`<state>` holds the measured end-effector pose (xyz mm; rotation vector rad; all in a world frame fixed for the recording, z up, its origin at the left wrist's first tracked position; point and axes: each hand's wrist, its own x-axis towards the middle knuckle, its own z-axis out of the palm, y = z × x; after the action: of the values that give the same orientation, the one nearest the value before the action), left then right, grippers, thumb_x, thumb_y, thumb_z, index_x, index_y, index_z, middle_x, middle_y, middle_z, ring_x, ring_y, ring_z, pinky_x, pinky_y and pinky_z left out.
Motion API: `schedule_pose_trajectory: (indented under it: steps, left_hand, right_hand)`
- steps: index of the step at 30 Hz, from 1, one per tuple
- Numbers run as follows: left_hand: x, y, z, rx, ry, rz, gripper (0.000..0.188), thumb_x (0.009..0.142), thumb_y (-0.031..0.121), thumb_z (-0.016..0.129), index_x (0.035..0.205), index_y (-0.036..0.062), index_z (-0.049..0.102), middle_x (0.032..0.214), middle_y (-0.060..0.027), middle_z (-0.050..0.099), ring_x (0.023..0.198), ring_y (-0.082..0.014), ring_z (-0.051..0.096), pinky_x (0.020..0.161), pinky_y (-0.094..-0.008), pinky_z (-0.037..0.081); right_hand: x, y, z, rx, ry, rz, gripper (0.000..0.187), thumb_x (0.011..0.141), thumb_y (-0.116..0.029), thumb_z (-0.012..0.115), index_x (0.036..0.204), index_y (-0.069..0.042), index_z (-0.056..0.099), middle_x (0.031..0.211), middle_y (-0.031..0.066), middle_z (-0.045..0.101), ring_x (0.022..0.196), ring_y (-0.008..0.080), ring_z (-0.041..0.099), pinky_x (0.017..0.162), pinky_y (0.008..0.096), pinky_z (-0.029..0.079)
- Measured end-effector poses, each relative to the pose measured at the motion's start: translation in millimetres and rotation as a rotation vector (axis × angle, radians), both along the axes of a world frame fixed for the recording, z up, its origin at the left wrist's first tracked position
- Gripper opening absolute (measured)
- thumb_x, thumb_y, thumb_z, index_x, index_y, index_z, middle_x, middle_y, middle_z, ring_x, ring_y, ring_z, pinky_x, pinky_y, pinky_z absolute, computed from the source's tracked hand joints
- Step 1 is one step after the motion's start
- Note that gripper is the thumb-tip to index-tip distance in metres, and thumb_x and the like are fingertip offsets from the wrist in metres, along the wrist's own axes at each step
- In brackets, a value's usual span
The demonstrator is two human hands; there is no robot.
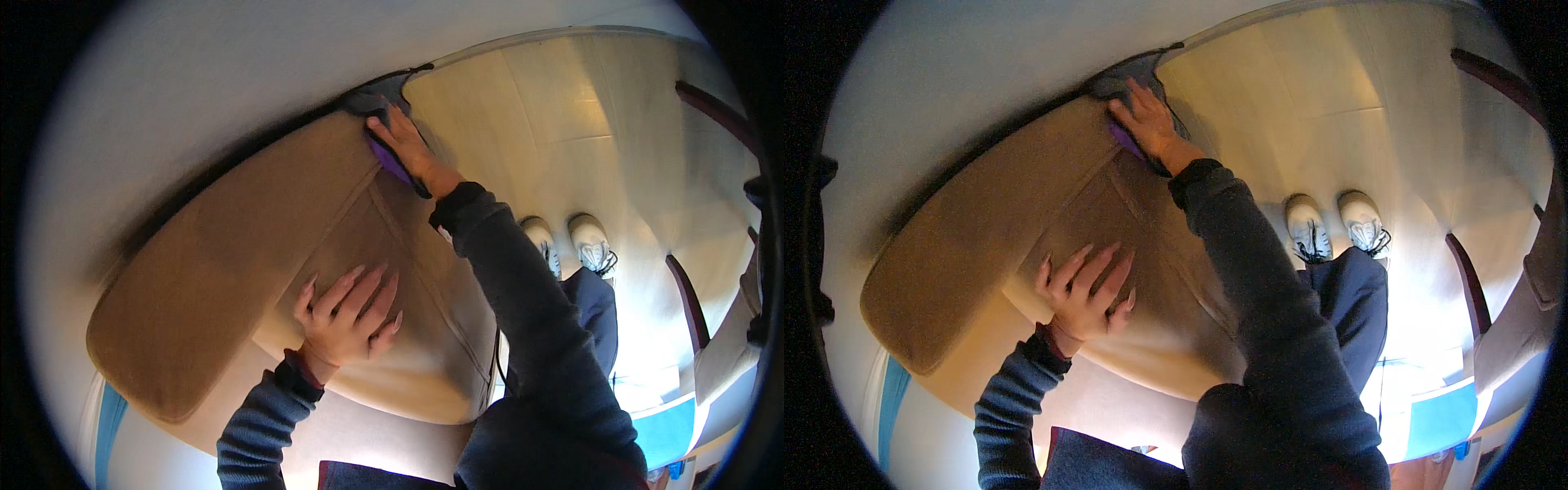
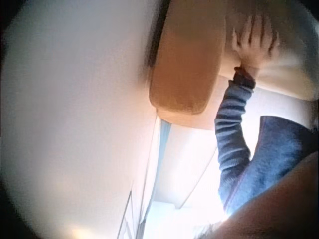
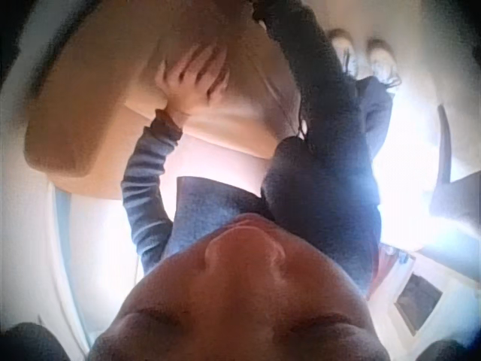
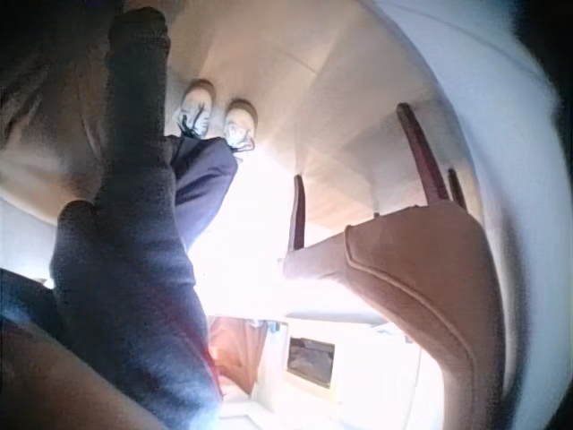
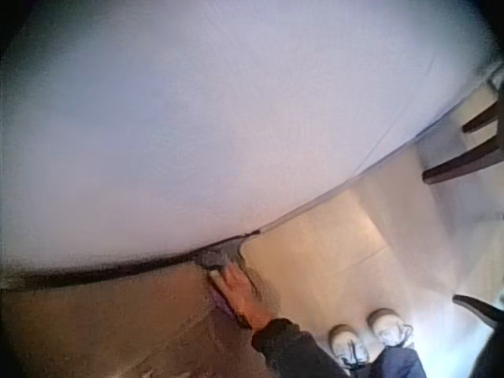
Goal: The person wipes a beige upholstered chair with a purple and gray cloth, then moves to wipe the window sill and curtain area, and returns to wipe the chair again. The person uses the cloth to clean the chair seat, back, and armrests, and the window sill and curtain.
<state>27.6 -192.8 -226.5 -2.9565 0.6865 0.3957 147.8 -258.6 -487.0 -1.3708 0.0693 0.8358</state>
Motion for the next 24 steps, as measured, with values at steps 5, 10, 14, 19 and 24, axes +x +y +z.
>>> schedule_pose_trajectory:
  steps: [5, 10, 14, 19, 24]
  left_hand:
    - [-3.2, 2.5, -0.9, -0.003, -0.026, -0.029, 0.037, 0.091, 0.049, 0.044, 0.112, 0.03, 0.068, 0.121, 0.0074, 0.064, 0.119, -0.012, 0.05, 0.112, -0.0473, 0.016]
    - [-2.5, 2.6, 1.9, -0.004, -0.046, -0.034, 0.038, 0.091, 0.048, 0.044, 0.111, 0.0298, 0.069, 0.121, 0.0079, 0.064, 0.117, -0.0127, 0.05, 0.111, -0.0467, 0.017]
    - [0.1, 4.6, 3.2, -0.012, -0.048, -0.043, 0.037, 0.09, 0.046, 0.045, 0.112, 0.0277, 0.069, 0.122, 0.0054, 0.063, 0.122, -0.0162, 0.047, 0.112, -0.0475, 0.015]
    - [-1.2, 5.8, 3.2, -0.046, -0.034, -0.045, 0.038, 0.09, 0.041, 0.045, 0.114, 0.0241, 0.069, 0.126, 0.0023, 0.061, 0.127, -0.0214, 0.041, 0.113, -0.049, 0.012]
    - [-3.1, 6.7, 2.3, -0.033, -0.063, -0.022, 0.035, 0.088, 0.044, 0.048, 0.112, 0.0285, 0.069, 0.125, 0.0057, 0.062, 0.121, -0.015, 0.048, 0.11, -0.0471, 0.019]
  right_hand:
    - [-89.0, -15.6, -77.5, 0.127, 0.166, -0.024, 0.068, 0.102, -0.036, 0.044, 0.156, -0.008, 0.015, 0.162, 0.0154, 0.015, 0.149, 0.0284, 0.018, 0.119, 0.0392, 0.019]
    - [-167.7, -29.9, -56.6, -0.172, -0.042, 0.399, 0.061, 0.102, -0.02, 0.036, 0.157, -0.018, 0.009, 0.163, 0.0153, 0.008, 0.149, 0.0331, 0.012, 0.118, 0.0462, 0.016]
    - [-125.2, -23.3, 37.8, -0.135, 0.08, 0.204, 0.067, 0.101, -0.052, 0.029, 0.157, -0.021, 0.011, 0.163, 0.0154, 0.003, 0.15, 0.0356, 0.002, 0.116, 0.0588, 0.005]
    - [-51.9, 7.2, -4.4, 0.063, 0.092, -0.19, 0.083, 0.095, -0.069, 0.028, 0.156, -0.014, 0.018, 0.164, 0.0142, 0.004, 0.151, 0.0318, 0.001, 0.116, 0.0594, 0.003]
    - [-161.3, -19.5, -71.9, -0.218, 0.208, 0.251, 0.089, 0.092, -0.072, 0.031, 0.155, -0.01, 0.021, 0.162, 0.018, 0.009, 0.15, 0.0323, 0.007, 0.116, 0.0567, 0.007]
